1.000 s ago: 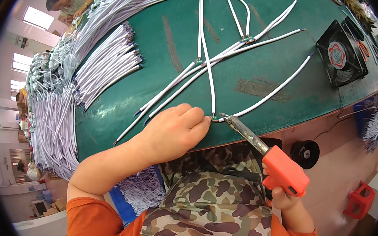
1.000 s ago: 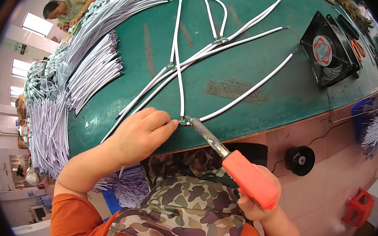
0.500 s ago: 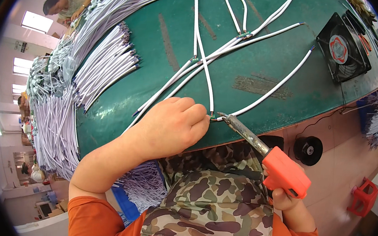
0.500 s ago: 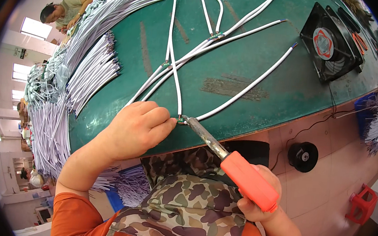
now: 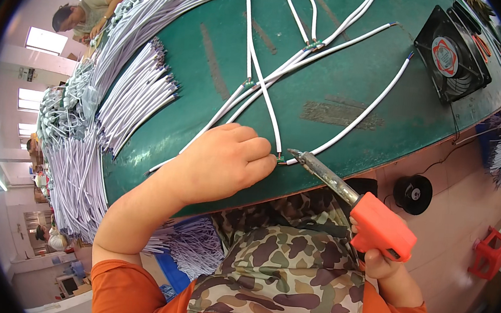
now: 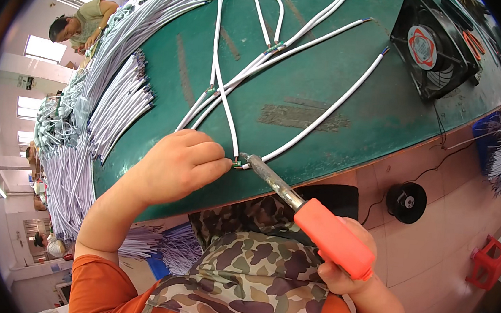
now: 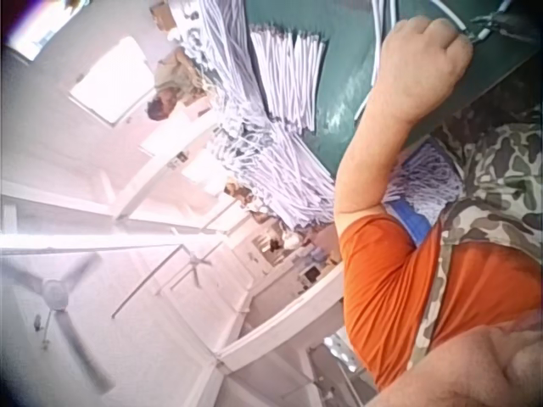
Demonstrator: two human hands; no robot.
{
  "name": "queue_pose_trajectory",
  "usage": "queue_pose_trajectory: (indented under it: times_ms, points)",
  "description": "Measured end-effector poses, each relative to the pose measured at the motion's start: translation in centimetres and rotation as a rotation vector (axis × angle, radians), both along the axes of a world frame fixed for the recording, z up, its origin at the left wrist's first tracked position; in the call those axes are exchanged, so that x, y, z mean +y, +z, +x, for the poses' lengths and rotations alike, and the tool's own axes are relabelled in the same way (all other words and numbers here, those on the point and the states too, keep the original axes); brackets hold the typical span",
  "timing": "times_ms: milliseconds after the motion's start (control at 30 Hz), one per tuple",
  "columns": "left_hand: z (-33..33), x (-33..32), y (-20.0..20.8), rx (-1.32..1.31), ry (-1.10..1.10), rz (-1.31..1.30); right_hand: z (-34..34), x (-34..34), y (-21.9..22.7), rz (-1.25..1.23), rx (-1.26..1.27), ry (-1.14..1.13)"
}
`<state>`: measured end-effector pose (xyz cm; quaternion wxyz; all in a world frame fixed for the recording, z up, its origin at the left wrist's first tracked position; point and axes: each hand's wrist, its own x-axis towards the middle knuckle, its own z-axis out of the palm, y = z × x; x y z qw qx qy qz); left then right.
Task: The person solders wires to circuit boards using a soldering gun, positioning and connecting the wires on the workbench.
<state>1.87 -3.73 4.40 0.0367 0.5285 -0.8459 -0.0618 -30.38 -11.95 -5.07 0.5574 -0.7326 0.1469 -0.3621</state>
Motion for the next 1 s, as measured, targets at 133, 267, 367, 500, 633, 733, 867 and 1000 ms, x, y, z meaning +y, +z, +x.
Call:
queue_pose_trajectory:
  times_ms: [133,267,367,500,633,733,867,1000]
  points:
    - [0.3,0.1,-0.2,0.044,0.003,0.062,-0.1,0.0,0.2,0.041,-0.01,-0.042]
    - [0.0,0.2,-0.4,0.083,0.002,0.011,-0.7,-0.3,0.1,0.008,0.015,-0.016]
    - [-0.1,0.2,-0.5,0.076,-0.009,-0.001,-1.1,-0.5,-0.1,-0.02,0.019,0.008]
    - [-0.5,0.1,-0.5,0.035,-0.012,-0.036,-1.3,-0.6,-0.7,-0.113,0.019,0.032]
    - [-1.1,0.1,-0.3,0.007,0.001,-0.042,-1.2,-0.3,-1.3,-0.123,-0.051,-0.018]
    - [-1.5,0.2,-0.1,-0.038,0.017,-0.032,-1.4,-0.3,-1.1,-0.201,-0.034,0.039]
    - [-1.9,0.0,0.2,-0.068,0.01,-0.042,-1.1,0.3,-0.7,-0.078,0.038,-0.049]
    - [-2.3,-0.2,0.3,-0.087,0.026,-0.023,-1.0,0.4,-0.3,-0.098,0.048,-0.064]
